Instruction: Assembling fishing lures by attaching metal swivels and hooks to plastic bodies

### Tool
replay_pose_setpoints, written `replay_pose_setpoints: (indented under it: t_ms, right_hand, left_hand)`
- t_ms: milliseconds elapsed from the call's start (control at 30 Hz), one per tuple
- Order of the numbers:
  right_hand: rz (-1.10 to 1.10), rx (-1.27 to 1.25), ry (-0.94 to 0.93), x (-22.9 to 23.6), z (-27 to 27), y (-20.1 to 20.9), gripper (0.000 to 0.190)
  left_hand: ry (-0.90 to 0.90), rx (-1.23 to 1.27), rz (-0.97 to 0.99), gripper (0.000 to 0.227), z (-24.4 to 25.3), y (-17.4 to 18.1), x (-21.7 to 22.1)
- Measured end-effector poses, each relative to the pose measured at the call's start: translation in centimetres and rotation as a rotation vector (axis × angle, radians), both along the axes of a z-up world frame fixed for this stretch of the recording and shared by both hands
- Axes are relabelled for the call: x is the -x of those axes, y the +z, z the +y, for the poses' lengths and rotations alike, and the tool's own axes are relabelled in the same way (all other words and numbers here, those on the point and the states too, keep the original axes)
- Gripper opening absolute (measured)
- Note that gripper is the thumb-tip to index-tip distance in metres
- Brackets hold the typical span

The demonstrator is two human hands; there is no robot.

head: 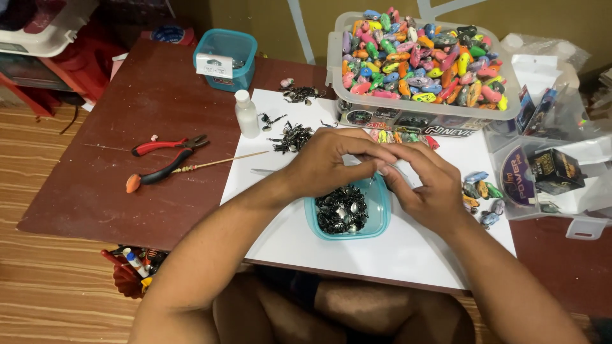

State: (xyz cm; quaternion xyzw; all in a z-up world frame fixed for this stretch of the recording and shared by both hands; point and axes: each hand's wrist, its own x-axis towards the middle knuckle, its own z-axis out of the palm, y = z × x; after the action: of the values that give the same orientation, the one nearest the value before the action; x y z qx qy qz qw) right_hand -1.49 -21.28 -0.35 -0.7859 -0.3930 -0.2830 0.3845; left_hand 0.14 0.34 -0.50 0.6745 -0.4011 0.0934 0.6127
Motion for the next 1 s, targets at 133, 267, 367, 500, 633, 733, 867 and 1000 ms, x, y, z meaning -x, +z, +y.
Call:
replay_pose_setpoints:
  t_ms: [133, 267, 367, 500, 633, 733, 867, 1000]
  right_hand:
    - [0.048, -0.058, -0.017, -0.4, -0.3, -1.3, 0.022]
    - [0.052, -0.119, -0.026, -0.9, -0.8, -1.8, 0.02]
    - [-0.001, -0.128, -0.07, -1.1, -1.0, -1.9, 0.015]
    - [-0.075, -0.123, -0.131, -1.1, -1.3, -1.6, 0.014]
    - [-0.105, -0.12, -0.139, -1.1, -1.5, -1.7, 0.014]
    - [-0.116, -0.121, -0.12, -1.1, -1.4, -1.8, 0.014]
    - [-0.067, -0.149, -0.05, -1.2, -1.7, -2.0, 0.013]
    - [-0.023, -0.149, 0.014, -1.3, -1.8, -2.1, 0.013]
  left_hand:
    - [0.011, -0.003, 0.009, 0.02, -0.1, 0.5, 0.2]
    - [0.027, 0.029, 0.057, 0.029, -0.2, 0.1, -0.1]
    - [0.055, 0.026, 0.072, 0.035, -0.3, 0.0, -0.1]
    - [0.011, 0.062, 0.141, 0.021, -0.1, 1.2, 0.0]
    - [0.169, 0.008, 0.029, 0.014, -0.2, 0.5, -0.1]
    - [0.159, -0.007, 0.062, 0.013, -0.1, 0.2, -0.3]
    - [0.003, 0.001, 0.189, 0.012, 0.4, 0.5, -0.5]
    - [-0.107, -0.038, 0.237, 0.017, 0.8, 0.2, -0.7]
